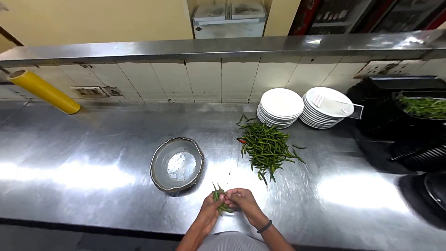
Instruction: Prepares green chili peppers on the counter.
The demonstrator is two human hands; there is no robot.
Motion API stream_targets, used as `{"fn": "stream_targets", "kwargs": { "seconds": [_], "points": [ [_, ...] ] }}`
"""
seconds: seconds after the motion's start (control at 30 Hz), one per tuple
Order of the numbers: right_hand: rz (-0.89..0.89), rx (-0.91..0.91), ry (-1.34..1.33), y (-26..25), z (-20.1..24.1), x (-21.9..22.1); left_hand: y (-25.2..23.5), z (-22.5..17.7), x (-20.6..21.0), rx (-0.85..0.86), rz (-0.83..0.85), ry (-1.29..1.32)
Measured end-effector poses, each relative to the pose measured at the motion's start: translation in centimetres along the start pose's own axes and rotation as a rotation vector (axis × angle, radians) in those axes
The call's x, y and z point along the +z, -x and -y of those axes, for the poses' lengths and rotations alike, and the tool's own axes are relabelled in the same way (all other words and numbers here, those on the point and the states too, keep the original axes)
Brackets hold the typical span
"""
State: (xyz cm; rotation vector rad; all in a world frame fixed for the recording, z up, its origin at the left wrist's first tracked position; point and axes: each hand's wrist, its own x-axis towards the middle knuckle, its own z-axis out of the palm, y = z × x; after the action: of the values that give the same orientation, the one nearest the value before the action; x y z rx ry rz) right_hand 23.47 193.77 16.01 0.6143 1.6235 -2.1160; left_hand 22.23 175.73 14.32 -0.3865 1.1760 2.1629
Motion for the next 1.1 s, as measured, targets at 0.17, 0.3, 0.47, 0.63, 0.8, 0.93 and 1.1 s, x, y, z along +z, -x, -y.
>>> {"fn": "stream_targets", "kwargs": {
  "seconds": [0.17, 0.3, 0.47, 0.63, 0.8, 0.93, 1.1],
  "points": [
    [0.009, 0.042, 0.18, 0.3, -0.9, -0.9, -0.4, -0.2, -0.1, 0.047, -0.074, -0.119],
    [0.048, 0.04, 0.429, -0.3, -2.2, -1.5, -0.2, -0.2, -0.2, 0.144, -0.029, -0.309],
    [0.125, -0.308, 0.649, -0.2, -2.3, -1.7, 0.2, -0.7, 0.2, 0.046, -0.004, -0.081],
    [0.22, -0.378, 0.363, 0.8, -1.9, -1.8, 0.1, -1.2, 0.5, 0.014, -0.169, 0.056],
    [-0.122, -0.177, 0.626, -0.4, -2.8, -4.6, 1.3, -7.8, 0.3, 0.054, -0.209, 0.165],
    [-0.235, -0.129, 0.792, -1.0, -2.5, -7.3, -1.6, -13.8, -2.7, 0.219, -0.4, 0.29],
    [-0.576, -0.128, 0.858, -2.1, 1.0, -10.2, -2.1, -15.7, -4.2, 0.29, -0.527, -0.1]
  ]
}}
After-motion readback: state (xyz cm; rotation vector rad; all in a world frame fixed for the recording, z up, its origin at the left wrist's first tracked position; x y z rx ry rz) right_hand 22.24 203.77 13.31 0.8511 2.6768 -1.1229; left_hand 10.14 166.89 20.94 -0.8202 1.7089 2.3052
